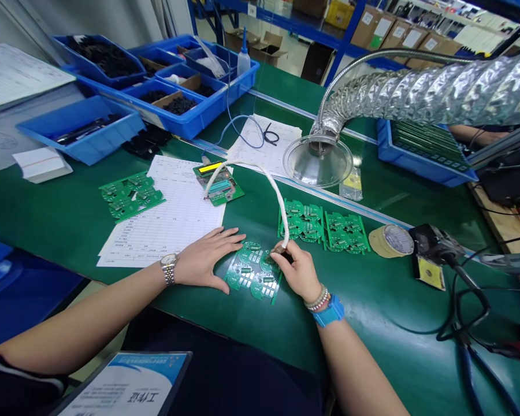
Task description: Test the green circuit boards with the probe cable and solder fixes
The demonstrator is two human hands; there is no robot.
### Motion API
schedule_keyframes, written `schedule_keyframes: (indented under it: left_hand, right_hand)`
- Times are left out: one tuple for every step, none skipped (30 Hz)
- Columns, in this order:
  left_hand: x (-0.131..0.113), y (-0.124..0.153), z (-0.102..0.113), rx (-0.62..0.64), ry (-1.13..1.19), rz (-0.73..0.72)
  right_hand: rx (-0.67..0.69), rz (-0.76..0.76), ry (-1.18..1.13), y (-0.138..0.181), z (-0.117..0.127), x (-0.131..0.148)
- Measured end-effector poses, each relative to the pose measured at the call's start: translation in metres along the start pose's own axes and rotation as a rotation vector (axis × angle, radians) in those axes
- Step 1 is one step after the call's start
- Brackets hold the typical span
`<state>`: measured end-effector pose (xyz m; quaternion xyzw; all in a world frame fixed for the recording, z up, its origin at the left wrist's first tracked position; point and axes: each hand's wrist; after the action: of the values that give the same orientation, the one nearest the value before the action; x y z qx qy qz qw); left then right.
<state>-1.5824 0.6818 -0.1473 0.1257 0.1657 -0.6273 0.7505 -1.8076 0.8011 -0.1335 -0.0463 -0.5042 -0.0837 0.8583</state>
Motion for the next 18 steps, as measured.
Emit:
schedule_keyframes:
  left_hand:
    - [0.0002,0.0001,-0.0004,-0.001,0.004,0.0]
    - [0.0003,0.0003,-0.0008,-0.004,0.009,-0.001]
    - [0.0005,0.0005,-0.0011,-0.007,0.014,-0.002]
    - [0.0006,0.0007,-0.0013,-0.011,0.018,-0.002]
    - [0.0005,0.001,-0.0014,-0.016,0.02,-0.001]
    - [0.0003,0.0013,-0.0013,-0.02,0.021,0.001]
    - [0.0,0.0015,-0.0012,-0.021,0.02,0.003]
    - [-0.0005,0.0016,-0.001,-0.02,0.019,0.006]
    - [-0.0011,0.0016,-0.0008,-0.019,0.019,0.007]
    - [-0.0015,0.0016,-0.0009,-0.02,0.021,0.006]
    - [-0.0018,0.0015,-0.0011,-0.021,0.025,0.003]
    - [-0.0019,0.0014,-0.0015,-0.027,0.03,0.0]
    - [-0.0017,0.0013,-0.0021,-0.036,0.035,-0.004]
    - [-0.0014,0.0013,-0.0029,-0.044,0.04,-0.008]
    - [-0.0009,0.0015,-0.0037,-0.051,0.043,-0.01]
    - [-0.0005,0.0017,-0.0044,-0.058,0.046,-0.011]
    - [0.0,0.002,-0.0051,-0.064,0.049,-0.011]
    - [0.0002,0.0023,-0.0057,-0.072,0.051,-0.013]
  right_hand:
    - [0.001,0.008,0.014,-0.0002,-0.0004,0.0004]
    - [0.0,0.014,0.031,-0.0007,-0.0009,0.0009]
    - [-0.003,0.019,0.05,-0.0012,-0.0014,0.0015]
    - [-0.006,0.022,0.067,-0.0018,-0.002,0.0022]
    - [-0.01,0.023,0.082,-0.0023,-0.0025,0.0029]
    - [-0.013,0.024,0.094,-0.0026,-0.0029,0.0035]
    - [-0.015,0.025,0.101,-0.0028,-0.0032,0.0039]
    - [-0.017,0.028,0.101,-0.0026,-0.0033,0.0039]
    - [-0.017,0.03,0.099,-0.0023,-0.0034,0.0036]
    - [-0.018,0.031,0.099,-0.002,-0.0034,0.0028]
    - [-0.017,0.034,0.101,-0.0016,-0.0033,0.0016]
    - [-0.015,0.035,0.106,-0.0014,-0.0034,0.0002]
    - [-0.014,0.037,0.113,-0.0013,-0.0035,-0.0014]
    - [-0.012,0.038,0.121,-0.0014,-0.0037,-0.0029]
    - [-0.013,0.042,0.126,-0.0015,-0.0039,-0.0042]
    - [-0.015,0.046,0.128,-0.0016,-0.0042,-0.0051]
    - [-0.015,0.048,0.13,-0.0017,-0.0045,-0.0056]
    - [-0.016,0.049,0.132,-0.0017,-0.0047,-0.0058]
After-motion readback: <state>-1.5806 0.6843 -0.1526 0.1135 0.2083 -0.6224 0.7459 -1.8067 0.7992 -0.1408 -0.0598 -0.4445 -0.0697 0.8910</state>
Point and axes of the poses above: each hand's wrist, its own y-axis away from the middle knuckle, its own z-axis out of the back of the hand, x = y × z, and after that the axes turned 7 degrees about -z, right-handed
